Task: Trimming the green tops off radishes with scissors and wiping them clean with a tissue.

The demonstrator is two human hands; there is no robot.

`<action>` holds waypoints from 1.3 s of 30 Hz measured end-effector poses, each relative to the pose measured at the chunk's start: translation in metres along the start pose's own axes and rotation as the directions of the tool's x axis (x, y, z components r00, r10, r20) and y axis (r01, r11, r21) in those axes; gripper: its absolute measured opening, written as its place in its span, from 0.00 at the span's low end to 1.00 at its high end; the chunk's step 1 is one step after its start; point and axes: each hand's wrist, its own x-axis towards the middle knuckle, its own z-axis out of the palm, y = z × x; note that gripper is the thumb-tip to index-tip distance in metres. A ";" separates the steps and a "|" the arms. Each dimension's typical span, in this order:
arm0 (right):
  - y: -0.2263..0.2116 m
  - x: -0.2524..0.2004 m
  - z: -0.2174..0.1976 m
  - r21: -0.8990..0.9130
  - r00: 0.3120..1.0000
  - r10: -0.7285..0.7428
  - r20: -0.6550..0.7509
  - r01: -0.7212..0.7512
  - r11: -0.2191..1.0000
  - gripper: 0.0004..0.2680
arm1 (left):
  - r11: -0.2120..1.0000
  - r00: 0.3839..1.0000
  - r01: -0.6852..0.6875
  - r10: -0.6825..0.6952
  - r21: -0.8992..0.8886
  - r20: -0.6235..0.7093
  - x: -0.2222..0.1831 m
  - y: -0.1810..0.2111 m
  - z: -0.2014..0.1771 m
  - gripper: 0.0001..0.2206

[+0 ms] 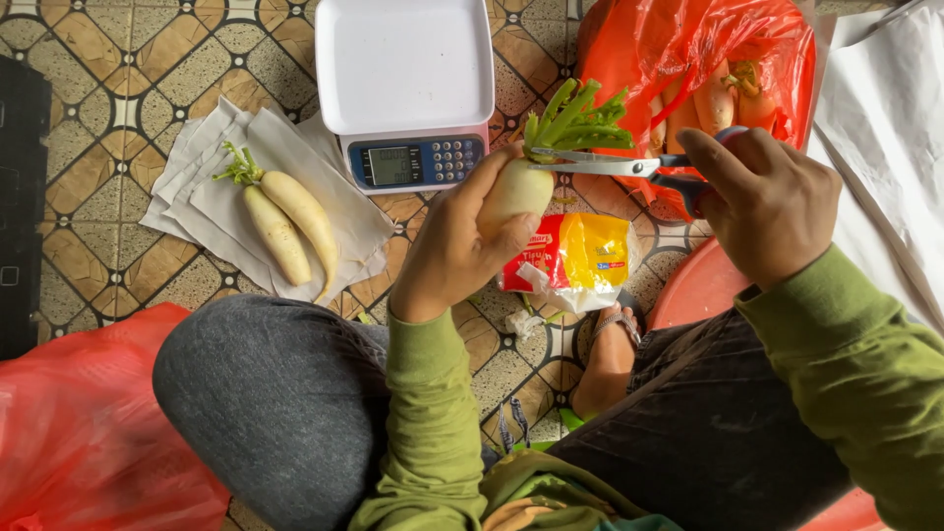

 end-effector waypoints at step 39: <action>0.006 0.059 -0.064 0.338 0.343 0.218 0.914 -0.939 0.057 0.08 | 0.354 0.993 0.111 -0.074 -0.929 0.091 0.010 -0.059 0.041 0.31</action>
